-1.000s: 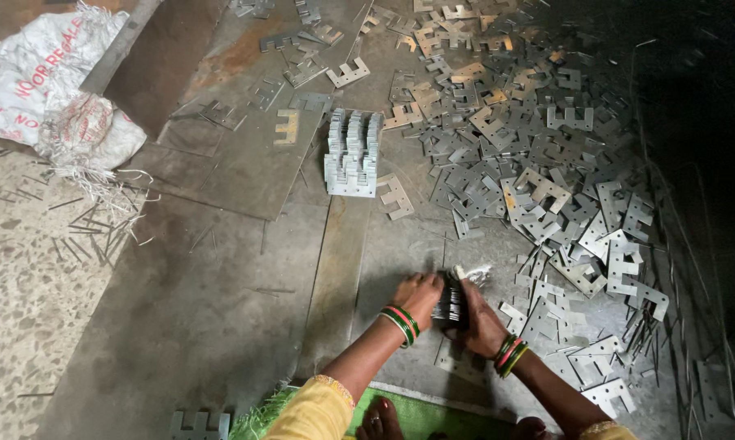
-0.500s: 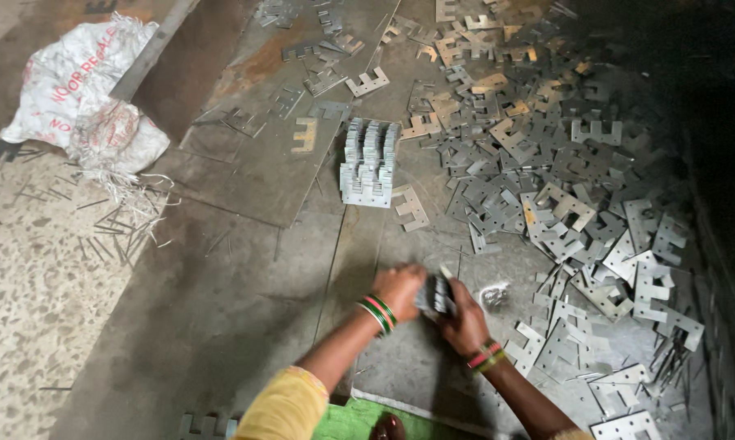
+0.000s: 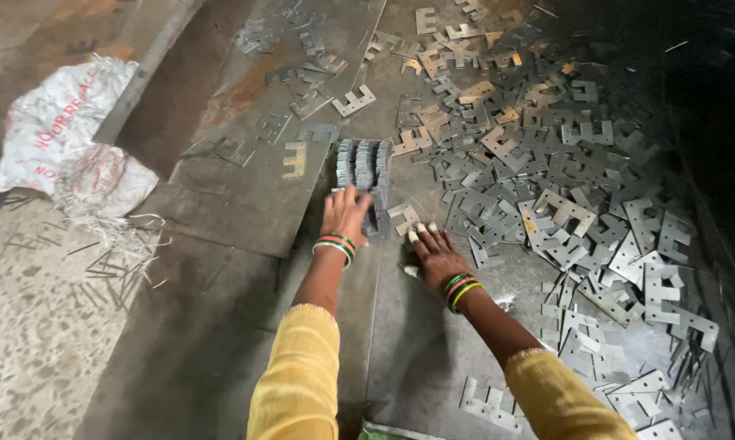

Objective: The person picks up metal pieces from a pile on the floor and stacks them into vertical columns by hand.

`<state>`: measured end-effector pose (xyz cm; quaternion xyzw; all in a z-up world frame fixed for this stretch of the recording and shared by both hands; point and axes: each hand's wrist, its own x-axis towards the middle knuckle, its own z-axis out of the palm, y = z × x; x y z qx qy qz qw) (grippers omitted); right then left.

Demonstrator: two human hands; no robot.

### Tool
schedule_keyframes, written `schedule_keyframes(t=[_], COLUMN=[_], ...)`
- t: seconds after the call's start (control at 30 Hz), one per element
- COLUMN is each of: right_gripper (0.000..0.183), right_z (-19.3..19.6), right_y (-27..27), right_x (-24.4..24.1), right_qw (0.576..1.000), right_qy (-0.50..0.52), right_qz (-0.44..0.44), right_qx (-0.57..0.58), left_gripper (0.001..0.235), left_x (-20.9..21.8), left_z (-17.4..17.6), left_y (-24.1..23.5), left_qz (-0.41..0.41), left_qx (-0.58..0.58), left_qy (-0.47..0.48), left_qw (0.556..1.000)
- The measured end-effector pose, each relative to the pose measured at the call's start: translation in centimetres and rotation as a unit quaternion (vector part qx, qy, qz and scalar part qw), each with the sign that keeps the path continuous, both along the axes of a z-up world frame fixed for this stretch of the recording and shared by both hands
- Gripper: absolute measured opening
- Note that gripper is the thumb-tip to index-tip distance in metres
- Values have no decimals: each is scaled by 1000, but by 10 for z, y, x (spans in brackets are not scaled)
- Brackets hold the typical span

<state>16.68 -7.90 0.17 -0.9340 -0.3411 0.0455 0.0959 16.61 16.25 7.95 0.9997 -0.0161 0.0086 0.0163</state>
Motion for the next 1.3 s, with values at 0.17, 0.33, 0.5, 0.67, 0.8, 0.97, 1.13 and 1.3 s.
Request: schedule_keyframes(t=[0.17, 0.33, 0.5, 0.67, 0.8, 0.97, 1.13, 1.3], right_gripper=[76, 65, 102, 94, 65, 55, 53, 79], right_z=[-11, -21, -22, -12, -52, -52, -20, -5], right_y=[-34, -10, 85, 69, -49, -335, -462, -505], right_x=[-40, -29, 4, 2, -4, -10, -59, -69], right_qw=[999, 995, 934, 936, 940, 874, 797, 773], right_qy=[-24, -16, 164, 159, -4, -132, -120, 54], right_qz=[11, -63, -170, -118, -140, -432, -591, -627], right_qx=[-26, 69, 270, 292, 312, 180, -36, -77], left_gripper=[130, 154, 145, 139, 132, 83, 103, 116], left_x=[2, -18, -12, -14, -25, -57, -69, -108], left_z=[18, -31, -54, -41, -29, -60, -90, -94], left_y=[7, 12, 9, 15, 8, -55, -133, -181], left_qz=[53, 167, 217, 184, 100, -35, -107, -172], left_qx=[14, -367, -415, -415, -264, -184, -193, -174], left_qy=[-34, -196, -110, -67, -154, -141, -74, 21], left_qw=[998, 894, 877, 888, 947, 972, 973, 969])
